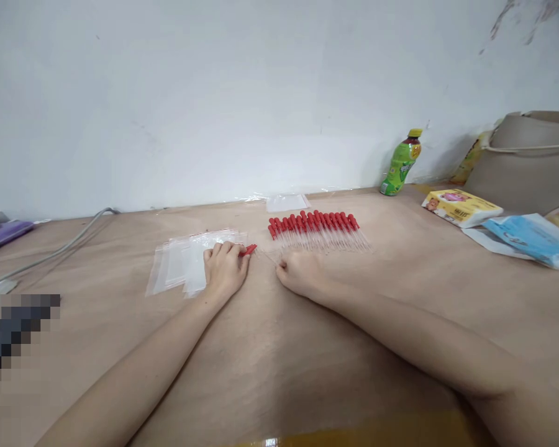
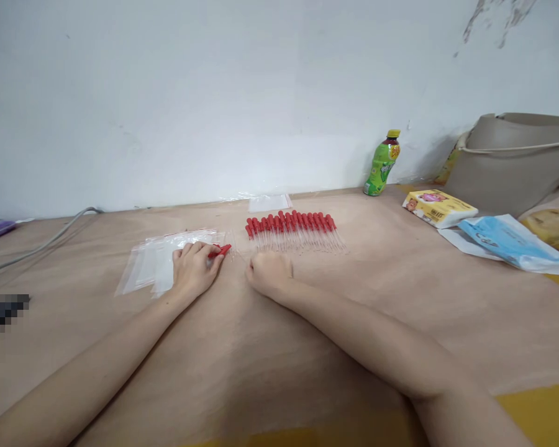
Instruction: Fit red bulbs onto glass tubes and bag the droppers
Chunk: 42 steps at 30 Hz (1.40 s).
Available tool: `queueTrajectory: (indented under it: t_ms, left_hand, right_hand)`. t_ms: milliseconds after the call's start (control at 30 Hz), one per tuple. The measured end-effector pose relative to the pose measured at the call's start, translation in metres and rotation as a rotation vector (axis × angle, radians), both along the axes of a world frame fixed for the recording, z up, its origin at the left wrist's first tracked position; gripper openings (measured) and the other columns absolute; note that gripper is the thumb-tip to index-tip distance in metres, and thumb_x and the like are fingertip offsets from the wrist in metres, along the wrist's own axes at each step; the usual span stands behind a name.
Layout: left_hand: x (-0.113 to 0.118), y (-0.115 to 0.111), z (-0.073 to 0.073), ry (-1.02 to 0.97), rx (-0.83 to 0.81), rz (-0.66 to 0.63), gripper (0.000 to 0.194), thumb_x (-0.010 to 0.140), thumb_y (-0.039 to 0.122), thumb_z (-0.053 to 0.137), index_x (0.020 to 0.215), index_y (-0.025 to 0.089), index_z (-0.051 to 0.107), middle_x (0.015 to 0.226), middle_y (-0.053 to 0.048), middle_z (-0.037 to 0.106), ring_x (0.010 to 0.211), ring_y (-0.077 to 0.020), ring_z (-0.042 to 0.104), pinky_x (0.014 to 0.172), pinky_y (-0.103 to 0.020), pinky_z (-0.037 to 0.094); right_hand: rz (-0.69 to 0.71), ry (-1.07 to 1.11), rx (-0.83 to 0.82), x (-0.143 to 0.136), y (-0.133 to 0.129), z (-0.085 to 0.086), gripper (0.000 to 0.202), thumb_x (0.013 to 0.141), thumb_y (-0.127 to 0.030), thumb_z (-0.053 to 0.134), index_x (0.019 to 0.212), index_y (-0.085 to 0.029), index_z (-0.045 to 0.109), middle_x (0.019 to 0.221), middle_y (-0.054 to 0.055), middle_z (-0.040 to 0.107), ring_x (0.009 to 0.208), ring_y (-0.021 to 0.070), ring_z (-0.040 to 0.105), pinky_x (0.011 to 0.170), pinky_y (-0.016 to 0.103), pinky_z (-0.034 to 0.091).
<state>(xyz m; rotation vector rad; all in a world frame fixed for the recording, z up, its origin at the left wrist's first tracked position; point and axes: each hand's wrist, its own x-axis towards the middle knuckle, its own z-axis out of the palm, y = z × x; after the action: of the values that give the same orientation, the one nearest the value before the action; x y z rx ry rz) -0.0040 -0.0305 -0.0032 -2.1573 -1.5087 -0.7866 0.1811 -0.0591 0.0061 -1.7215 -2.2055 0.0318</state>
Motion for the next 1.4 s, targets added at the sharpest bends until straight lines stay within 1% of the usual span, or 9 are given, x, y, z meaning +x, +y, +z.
queueTrajectory:
  t_ms: [133,233,367,467,567,867,1000,1200,1400]
  left_hand:
    - [0.003,-0.008,0.008,-0.013,-0.011,-0.001,0.019,0.083,0.030,0.045,0.087,0.019,0.061,0.086,-0.008,0.062,0.083,-0.0257,0.049,0.071,-0.039,0.029]
    - [0.006,-0.023,0.016,-0.019,-0.052,-0.118,0.017,0.083,0.026,0.046,0.089,0.019,0.060,0.089,-0.007,0.062,0.086,-0.0244,0.050,0.074,-0.039,0.030]
    - [0.012,-0.043,0.020,-0.010,-0.240,-0.285,0.009,0.074,0.021,0.051,0.078,0.019,0.060,0.081,-0.003,0.061,0.080,-0.0215,0.053,0.074,-0.038,0.033]
    - [0.017,-0.050,0.017,-0.083,-0.334,-0.360,0.016,0.070,0.018,0.053,0.084,0.018,0.060,0.084,-0.004,0.060,0.080,-0.0203,0.053,0.074,-0.036,0.038]
    - [0.021,-0.047,0.011,-0.173,-0.361,-0.426,0.024,0.075,0.023,0.054,0.097,0.017,0.060,0.093,-0.006,0.058,0.087,-0.0198,0.053,0.077,-0.034,0.043]
    - [0.024,-0.039,0.002,-0.276,-0.348,-0.473,0.017,0.085,0.028,0.047,0.084,0.019,0.062,0.085,-0.004,0.061,0.082,-0.0166,0.055,0.075,-0.031,0.044]
    - [0.025,-0.043,0.003,-0.371,-0.447,-0.440,0.017,0.086,0.030,0.045,0.087,0.019,0.058,0.078,-0.001,0.063,0.072,-0.0147,0.058,0.066,-0.028,0.046]
    - [0.029,-0.042,0.001,-0.654,-0.633,-0.512,0.019,0.085,0.033,0.045,0.086,0.016,0.053,0.069,-0.001,0.061,0.060,-0.0128,0.061,0.059,-0.026,0.051]
    - [0.029,-0.042,-0.001,-0.634,-0.629,-0.520,0.018,0.084,0.032,0.046,0.085,0.016,0.054,0.067,-0.001,0.061,0.061,-0.0124,0.060,0.059,-0.025,0.050]
  right_hand:
    - [0.076,0.000,0.027,0.028,-0.023,-0.001,0.025,0.077,-0.030,0.045,0.066,-0.020,0.065,0.070,0.004,0.066,0.063,0.0156,0.057,0.052,0.025,0.032]
    - [0.145,0.041,0.041,0.051,-0.031,0.000,0.021,0.077,-0.028,0.048,0.067,-0.021,0.065,0.069,0.001,0.065,0.064,0.0138,0.056,0.053,0.024,0.031]
    - [0.223,0.161,0.049,0.066,-0.027,0.000,0.015,0.074,-0.029,0.055,0.080,-0.021,0.066,0.075,0.002,0.062,0.068,0.0124,0.054,0.060,0.023,0.036]
    - [0.247,0.243,0.083,0.064,-0.021,-0.007,0.026,0.071,-0.037,0.061,0.089,-0.019,0.066,0.081,0.004,0.059,0.076,0.0153,0.052,0.067,0.026,0.039]
    - [0.268,0.315,0.087,0.058,-0.017,-0.016,0.026,0.074,-0.036,0.060,0.092,-0.018,0.066,0.086,0.006,0.057,0.082,0.0161,0.052,0.072,0.028,0.040]
    - [0.211,0.290,0.184,0.056,-0.020,-0.019,0.013,0.080,-0.024,0.052,0.077,-0.019,0.064,0.087,0.005,0.058,0.087,0.0170,0.050,0.077,0.031,0.035]
    - [0.217,0.368,0.232,0.056,-0.024,-0.019,0.015,0.085,-0.024,0.042,0.084,-0.018,0.056,0.081,0.003,0.061,0.076,0.0137,0.054,0.078,0.031,0.031]
    - [0.262,0.383,0.225,0.052,-0.028,-0.018,0.020,0.088,-0.031,0.037,0.087,-0.020,0.054,0.074,0.001,0.064,0.064,0.0111,0.055,0.078,0.031,0.027]
    - [0.338,0.339,0.234,0.051,-0.030,-0.017,0.020,0.087,-0.030,0.040,0.086,-0.019,0.057,0.073,0.000,0.065,0.059,0.0095,0.052,0.078,0.030,0.025]
